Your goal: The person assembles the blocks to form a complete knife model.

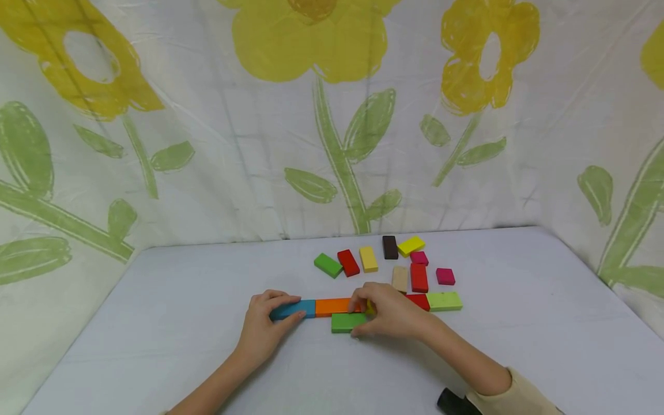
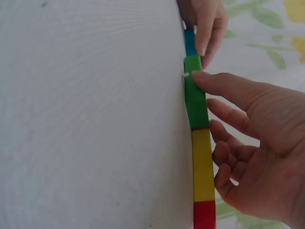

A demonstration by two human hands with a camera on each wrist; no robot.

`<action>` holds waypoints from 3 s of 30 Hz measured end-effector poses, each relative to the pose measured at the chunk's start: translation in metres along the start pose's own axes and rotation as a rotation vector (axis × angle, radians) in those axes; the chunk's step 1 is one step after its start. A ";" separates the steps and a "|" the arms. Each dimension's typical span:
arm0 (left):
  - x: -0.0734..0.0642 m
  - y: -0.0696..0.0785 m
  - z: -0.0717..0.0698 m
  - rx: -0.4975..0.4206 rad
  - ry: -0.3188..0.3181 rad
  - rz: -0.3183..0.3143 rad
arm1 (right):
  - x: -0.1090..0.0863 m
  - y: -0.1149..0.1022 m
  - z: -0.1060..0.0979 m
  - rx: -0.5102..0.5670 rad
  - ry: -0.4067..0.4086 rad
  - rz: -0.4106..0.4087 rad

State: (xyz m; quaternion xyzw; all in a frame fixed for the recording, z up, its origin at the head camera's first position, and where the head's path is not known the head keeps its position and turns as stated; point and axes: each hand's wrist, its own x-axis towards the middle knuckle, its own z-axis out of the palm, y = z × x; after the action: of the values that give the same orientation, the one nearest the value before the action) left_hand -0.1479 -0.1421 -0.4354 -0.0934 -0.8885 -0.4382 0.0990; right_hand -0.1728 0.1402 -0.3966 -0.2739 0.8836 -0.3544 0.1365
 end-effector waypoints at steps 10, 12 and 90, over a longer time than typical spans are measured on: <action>0.000 0.001 0.000 0.007 0.004 0.001 | -0.001 -0.001 -0.001 0.025 0.009 0.000; 0.000 0.001 0.000 0.006 0.003 -0.004 | -0.001 -0.001 -0.001 0.027 0.011 0.005; -0.001 -0.001 -0.001 -0.025 -0.024 -0.032 | -0.036 0.082 -0.106 0.120 0.066 0.042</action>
State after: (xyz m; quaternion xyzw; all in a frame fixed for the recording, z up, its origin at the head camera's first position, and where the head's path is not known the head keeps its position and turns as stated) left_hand -0.1471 -0.1436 -0.4352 -0.0854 -0.8855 -0.4496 0.0801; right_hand -0.2214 0.2684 -0.3774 -0.2349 0.8704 -0.4125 0.1308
